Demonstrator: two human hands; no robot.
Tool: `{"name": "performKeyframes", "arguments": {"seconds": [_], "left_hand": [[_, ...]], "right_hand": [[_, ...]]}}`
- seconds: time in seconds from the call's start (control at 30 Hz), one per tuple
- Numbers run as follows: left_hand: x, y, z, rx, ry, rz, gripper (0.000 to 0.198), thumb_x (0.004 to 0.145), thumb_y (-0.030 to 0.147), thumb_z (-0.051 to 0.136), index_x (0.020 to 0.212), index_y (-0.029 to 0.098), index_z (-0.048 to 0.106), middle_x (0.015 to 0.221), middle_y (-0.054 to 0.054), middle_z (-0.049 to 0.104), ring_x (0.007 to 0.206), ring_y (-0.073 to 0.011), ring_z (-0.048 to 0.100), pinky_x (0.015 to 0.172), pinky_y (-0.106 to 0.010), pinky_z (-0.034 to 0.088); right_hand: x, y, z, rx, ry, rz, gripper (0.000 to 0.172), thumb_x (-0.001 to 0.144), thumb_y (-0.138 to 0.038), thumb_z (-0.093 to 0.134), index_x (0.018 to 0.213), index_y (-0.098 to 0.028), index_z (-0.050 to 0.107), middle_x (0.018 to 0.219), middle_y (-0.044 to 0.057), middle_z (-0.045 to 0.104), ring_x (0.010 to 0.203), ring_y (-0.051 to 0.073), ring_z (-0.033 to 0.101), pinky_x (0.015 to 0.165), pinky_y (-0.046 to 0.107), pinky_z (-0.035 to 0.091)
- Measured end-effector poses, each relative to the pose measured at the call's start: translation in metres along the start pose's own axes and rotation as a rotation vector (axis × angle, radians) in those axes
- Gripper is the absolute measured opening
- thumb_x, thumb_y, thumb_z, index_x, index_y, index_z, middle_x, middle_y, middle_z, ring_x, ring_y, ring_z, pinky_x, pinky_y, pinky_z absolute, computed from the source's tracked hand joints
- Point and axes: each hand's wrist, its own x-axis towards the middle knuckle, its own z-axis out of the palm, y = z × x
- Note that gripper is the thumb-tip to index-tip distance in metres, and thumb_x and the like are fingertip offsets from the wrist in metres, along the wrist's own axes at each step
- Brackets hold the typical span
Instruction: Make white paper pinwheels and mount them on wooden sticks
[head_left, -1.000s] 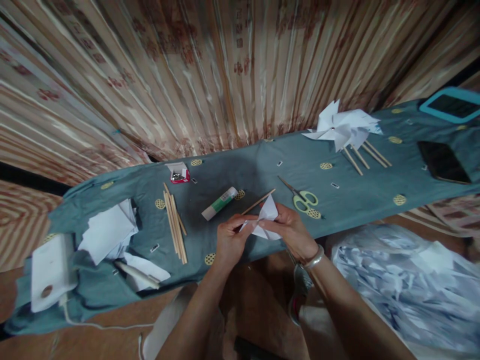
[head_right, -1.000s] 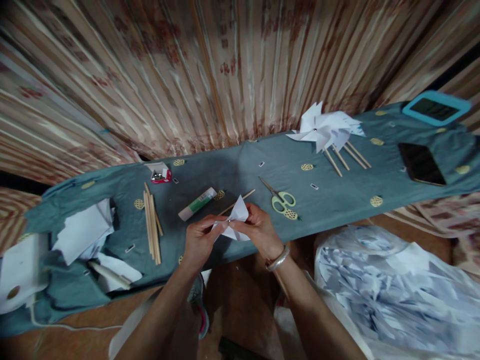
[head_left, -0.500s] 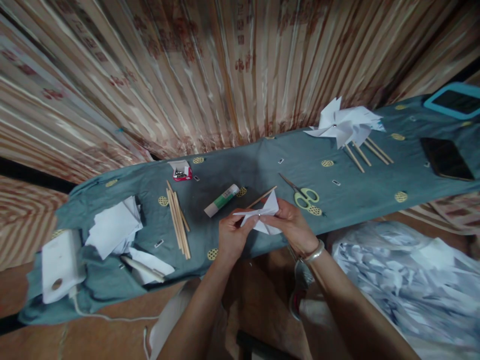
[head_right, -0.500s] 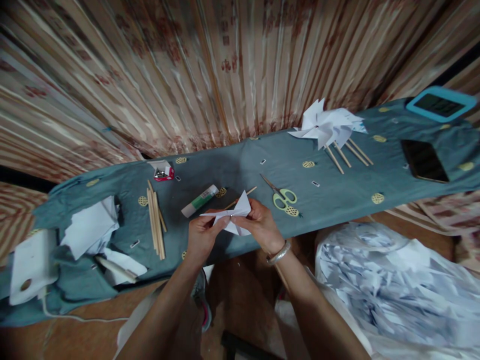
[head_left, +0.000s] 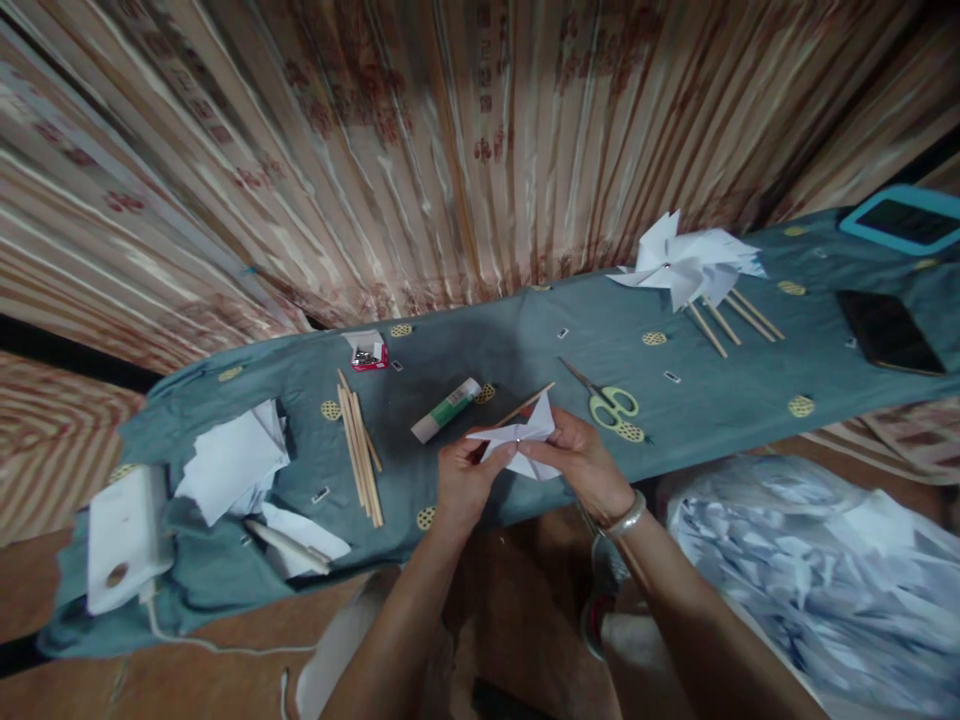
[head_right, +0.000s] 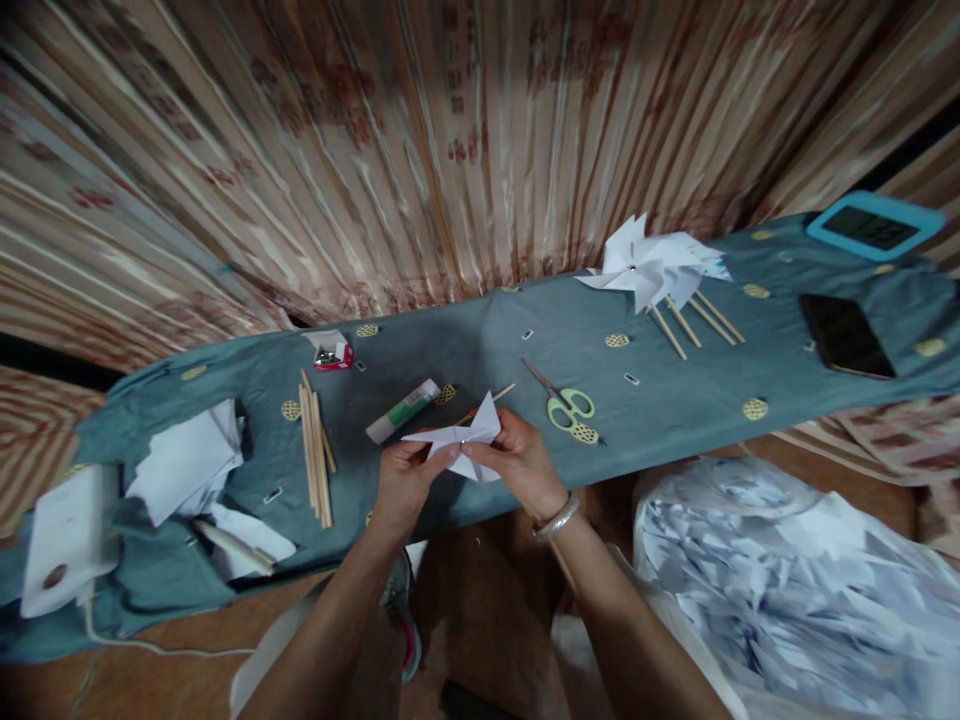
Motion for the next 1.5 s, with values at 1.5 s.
{"name": "performKeyframes", "arguments": {"seconds": [1.5], "left_hand": [[0.051, -0.007, 0.012, 0.644, -0.094, 0.407, 0.015, 0.076, 0.017, 0.062, 0.088, 0.019, 0.072, 0.096, -0.007, 0.070, 0.093, -0.0222, 0.061, 0.085, -0.035, 0.047]], "right_hand": [[-0.055, -0.031, -0.026, -0.100, -0.095, 0.009, 0.034, 0.063, -0.029, 0.082, 0.089, -0.018, 0.063, 0.073, -0.002, 0.071, 0.061, 0.011, 0.062, 0.058, 0.023, 0.048]]}}
